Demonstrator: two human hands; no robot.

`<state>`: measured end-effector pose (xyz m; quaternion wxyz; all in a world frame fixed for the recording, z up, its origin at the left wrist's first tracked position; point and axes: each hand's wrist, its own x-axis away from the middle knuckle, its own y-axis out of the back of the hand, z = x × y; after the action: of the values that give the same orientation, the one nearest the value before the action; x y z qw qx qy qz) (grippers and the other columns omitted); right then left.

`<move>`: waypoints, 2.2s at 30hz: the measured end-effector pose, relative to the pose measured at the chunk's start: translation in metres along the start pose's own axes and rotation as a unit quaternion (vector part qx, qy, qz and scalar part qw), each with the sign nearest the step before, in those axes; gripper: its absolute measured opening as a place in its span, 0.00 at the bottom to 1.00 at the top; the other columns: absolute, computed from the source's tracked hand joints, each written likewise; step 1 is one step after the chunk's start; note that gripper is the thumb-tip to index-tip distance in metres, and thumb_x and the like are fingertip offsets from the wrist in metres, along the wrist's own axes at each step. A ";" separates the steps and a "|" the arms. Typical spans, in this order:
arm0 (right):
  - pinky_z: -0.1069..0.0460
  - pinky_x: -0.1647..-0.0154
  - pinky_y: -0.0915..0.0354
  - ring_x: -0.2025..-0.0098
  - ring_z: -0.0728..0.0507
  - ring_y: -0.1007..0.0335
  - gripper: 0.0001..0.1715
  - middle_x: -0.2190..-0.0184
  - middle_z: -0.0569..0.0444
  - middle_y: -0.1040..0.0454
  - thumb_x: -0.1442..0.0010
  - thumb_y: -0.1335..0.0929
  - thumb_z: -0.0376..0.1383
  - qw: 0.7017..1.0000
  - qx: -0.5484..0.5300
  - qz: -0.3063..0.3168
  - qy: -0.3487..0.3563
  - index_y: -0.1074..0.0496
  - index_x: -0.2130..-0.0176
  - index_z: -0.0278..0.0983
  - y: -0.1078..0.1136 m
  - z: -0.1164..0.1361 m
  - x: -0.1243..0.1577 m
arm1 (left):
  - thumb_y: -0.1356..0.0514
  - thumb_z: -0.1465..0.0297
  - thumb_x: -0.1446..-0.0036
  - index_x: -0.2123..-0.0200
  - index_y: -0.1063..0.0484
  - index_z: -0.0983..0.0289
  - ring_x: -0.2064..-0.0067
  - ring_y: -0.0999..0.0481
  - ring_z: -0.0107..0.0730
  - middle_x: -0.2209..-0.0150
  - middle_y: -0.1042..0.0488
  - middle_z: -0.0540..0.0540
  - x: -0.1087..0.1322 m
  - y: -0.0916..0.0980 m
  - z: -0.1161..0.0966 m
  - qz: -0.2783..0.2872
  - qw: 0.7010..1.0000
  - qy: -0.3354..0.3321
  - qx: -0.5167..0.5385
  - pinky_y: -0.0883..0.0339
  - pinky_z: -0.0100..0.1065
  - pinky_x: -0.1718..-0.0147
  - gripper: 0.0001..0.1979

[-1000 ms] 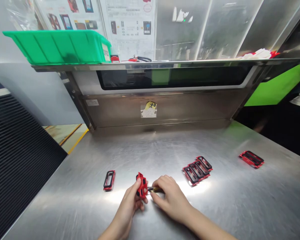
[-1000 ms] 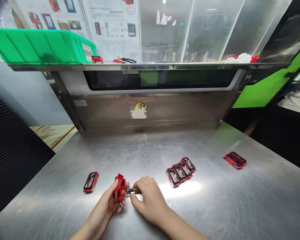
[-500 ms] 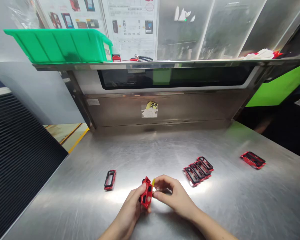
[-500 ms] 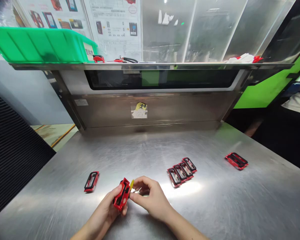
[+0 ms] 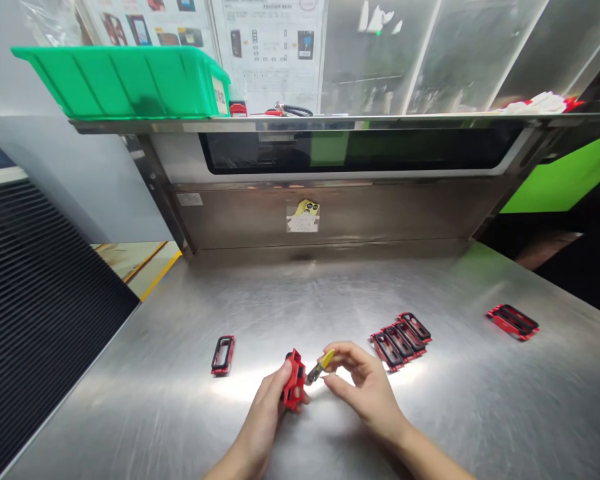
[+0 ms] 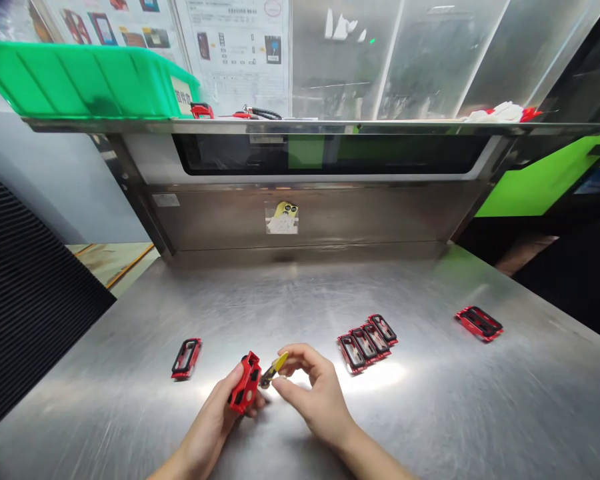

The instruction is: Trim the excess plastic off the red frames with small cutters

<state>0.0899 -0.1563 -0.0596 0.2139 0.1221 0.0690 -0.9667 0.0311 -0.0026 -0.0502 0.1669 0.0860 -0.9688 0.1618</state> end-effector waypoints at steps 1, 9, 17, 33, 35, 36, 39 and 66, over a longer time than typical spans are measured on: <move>0.54 0.61 0.36 0.65 0.46 0.33 0.13 0.67 0.55 0.28 0.46 0.28 0.35 1.000 0.004 0.014 0.015 0.30 0.59 0.38 -0.001 0.001 0.002 | 0.43 0.42 0.55 0.76 0.29 0.66 0.70 0.33 0.35 0.76 0.31 0.54 0.000 0.000 0.002 -0.004 1.000 0.003 -0.009 0.42 0.34 0.67 0.30; 0.56 0.62 0.37 0.67 0.48 0.35 0.12 0.67 0.57 0.28 0.45 0.28 0.33 0.990 0.085 0.054 0.099 0.29 0.59 0.40 -0.012 0.007 0.009 | 0.43 0.46 0.51 0.67 0.27 0.66 0.64 0.32 0.38 0.69 0.28 0.54 -0.002 0.003 0.014 -0.061 0.998 0.011 -0.002 0.39 0.35 0.62 0.27; 0.56 0.66 0.37 0.69 0.48 0.34 0.11 0.70 0.56 0.28 0.41 0.30 0.40 0.974 0.144 0.053 0.167 0.30 0.59 0.38 -0.014 0.013 0.008 | 0.44 0.42 0.54 0.71 0.29 0.66 0.66 0.35 0.37 0.72 0.31 0.52 -0.006 0.005 0.016 -0.059 0.996 0.000 -0.061 0.41 0.35 0.64 0.29; 0.53 0.67 0.35 0.69 0.46 0.32 0.14 0.70 0.52 0.28 0.42 0.30 0.43 0.996 0.033 -0.072 0.048 0.30 0.63 0.35 -0.009 0.006 0.006 | 0.43 0.46 0.52 0.78 0.34 0.65 0.74 0.38 0.30 0.79 0.34 0.50 0.003 -0.002 0.002 0.006 1.000 0.012 0.021 0.43 0.31 0.69 0.25; 0.52 0.66 0.35 0.68 0.44 0.32 0.19 0.70 0.50 0.28 0.44 0.29 0.46 0.995 0.005 -0.100 -0.009 0.31 0.61 0.35 -0.005 0.002 0.001 | 0.42 0.47 0.53 0.81 0.36 0.64 0.76 0.40 0.29 0.80 0.35 0.50 0.004 -0.003 -0.002 0.049 0.996 0.038 0.062 0.44 0.30 0.71 0.25; 0.52 0.67 0.35 0.68 0.44 0.32 0.21 0.70 0.50 0.28 0.46 0.28 0.47 0.994 0.000 -0.101 -0.040 0.31 0.60 0.34 -0.003 0.000 -0.002 | 0.42 0.47 0.53 0.83 0.38 0.64 0.77 0.41 0.28 0.81 0.35 0.50 0.003 -0.003 -0.003 0.074 0.993 0.051 0.077 0.45 0.30 0.72 0.25; 0.52 0.72 0.38 0.71 0.45 0.34 0.24 0.71 0.50 0.29 0.49 0.29 0.46 0.990 0.013 -0.068 -0.122 0.32 0.59 0.32 -0.001 -0.008 -0.007 | 0.44 0.49 0.52 0.86 0.41 0.64 0.79 0.43 0.26 0.83 0.37 0.51 0.001 -0.002 -0.006 0.140 0.980 0.076 0.118 0.48 0.30 0.74 0.26; 0.50 0.63 0.42 0.65 0.43 0.36 0.29 0.71 0.51 0.30 0.32 0.43 0.53 0.985 0.157 0.072 0.020 0.28 0.67 0.35 -0.010 0.004 0.002 | 0.45 0.51 0.50 0.88 0.45 0.63 0.82 0.43 0.24 0.85 0.39 0.51 0.005 -0.004 -0.006 0.203 0.956 0.134 0.165 0.52 0.30 0.76 0.26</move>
<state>0.0830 -0.1493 -0.0560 0.2596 0.1784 -0.0887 -0.9449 0.0294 -0.0050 -0.0418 0.2426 -0.1082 -0.8943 0.3601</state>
